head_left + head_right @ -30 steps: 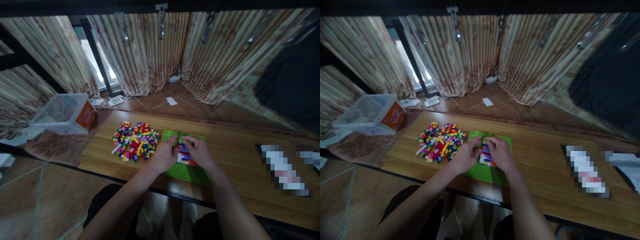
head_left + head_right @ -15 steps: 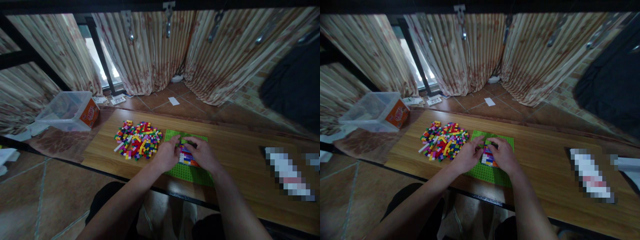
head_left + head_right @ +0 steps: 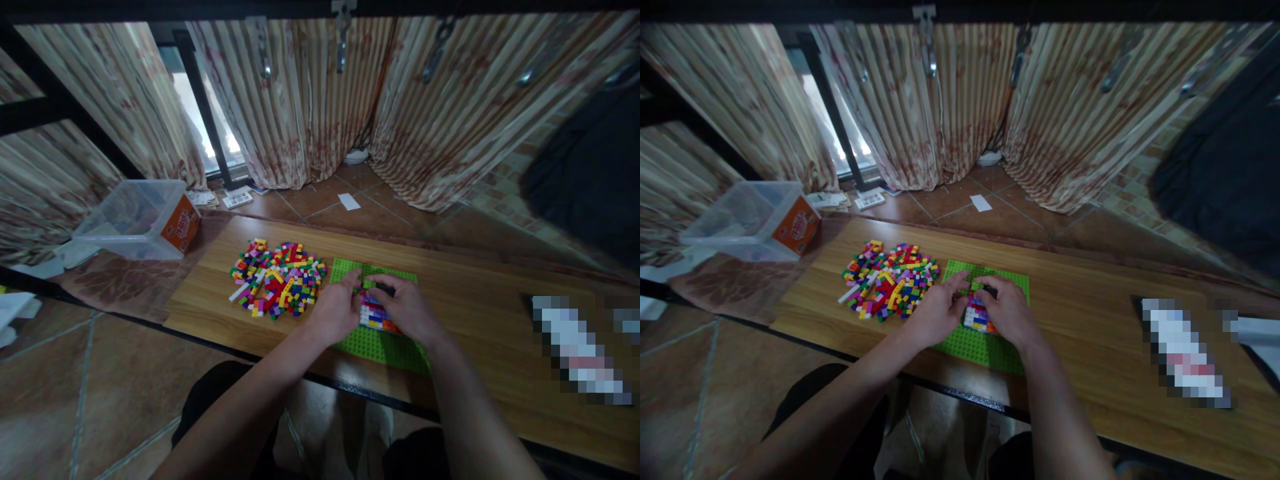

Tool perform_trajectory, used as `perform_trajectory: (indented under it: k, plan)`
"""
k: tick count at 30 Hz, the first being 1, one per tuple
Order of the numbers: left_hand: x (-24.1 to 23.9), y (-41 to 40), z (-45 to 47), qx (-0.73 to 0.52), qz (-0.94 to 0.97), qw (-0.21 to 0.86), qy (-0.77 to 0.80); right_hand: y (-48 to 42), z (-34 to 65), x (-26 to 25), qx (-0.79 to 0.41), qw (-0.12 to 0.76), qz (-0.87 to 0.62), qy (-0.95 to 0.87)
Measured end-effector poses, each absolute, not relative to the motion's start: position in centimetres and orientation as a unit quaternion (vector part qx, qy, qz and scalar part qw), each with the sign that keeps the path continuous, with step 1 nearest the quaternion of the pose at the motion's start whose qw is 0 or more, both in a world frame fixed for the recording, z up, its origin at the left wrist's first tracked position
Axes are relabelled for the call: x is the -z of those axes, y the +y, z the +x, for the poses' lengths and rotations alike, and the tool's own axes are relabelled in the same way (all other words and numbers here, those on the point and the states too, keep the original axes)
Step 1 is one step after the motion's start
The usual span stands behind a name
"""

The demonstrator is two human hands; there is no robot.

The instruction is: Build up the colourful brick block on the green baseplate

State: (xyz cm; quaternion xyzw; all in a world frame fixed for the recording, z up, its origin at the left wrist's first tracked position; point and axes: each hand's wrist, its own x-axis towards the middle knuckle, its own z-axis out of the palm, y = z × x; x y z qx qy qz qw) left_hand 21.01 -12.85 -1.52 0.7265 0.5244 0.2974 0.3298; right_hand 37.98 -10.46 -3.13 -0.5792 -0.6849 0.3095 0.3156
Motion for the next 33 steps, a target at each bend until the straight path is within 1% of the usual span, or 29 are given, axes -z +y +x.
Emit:
perform_trajectory:
  k: [7,15,21,26,29,33]
  plan:
    - [1.4,-12.9,21.0,-0.288,0.726,0.329,0.531,-10.4,37.8,3.1,-0.301,0.309,-0.579,-0.692]
    - [1.4,-13.1,21.0,-0.290,0.729,0.324,0.529,-10.2,37.9,3.3,-0.321,0.313,-0.575,-0.685]
    - [1.6,-13.1,21.0,-0.283,0.734,0.321,0.527,-9.9,37.8,3.0,-0.318,0.279,-0.586,-0.691]
    - [1.8,-13.2,21.0,-0.284,0.736,0.320,0.524,-9.9,37.7,3.1,-0.315,0.277,-0.586,-0.694]
    - [1.9,-13.2,20.9,-0.282,0.739,0.319,0.523,-10.2,37.8,3.5,-0.320,0.295,-0.578,-0.690]
    - [1.7,-13.3,21.0,-0.274,0.732,0.325,0.532,-10.6,38.7,3.5,-0.325,0.368,-0.569,-0.659]
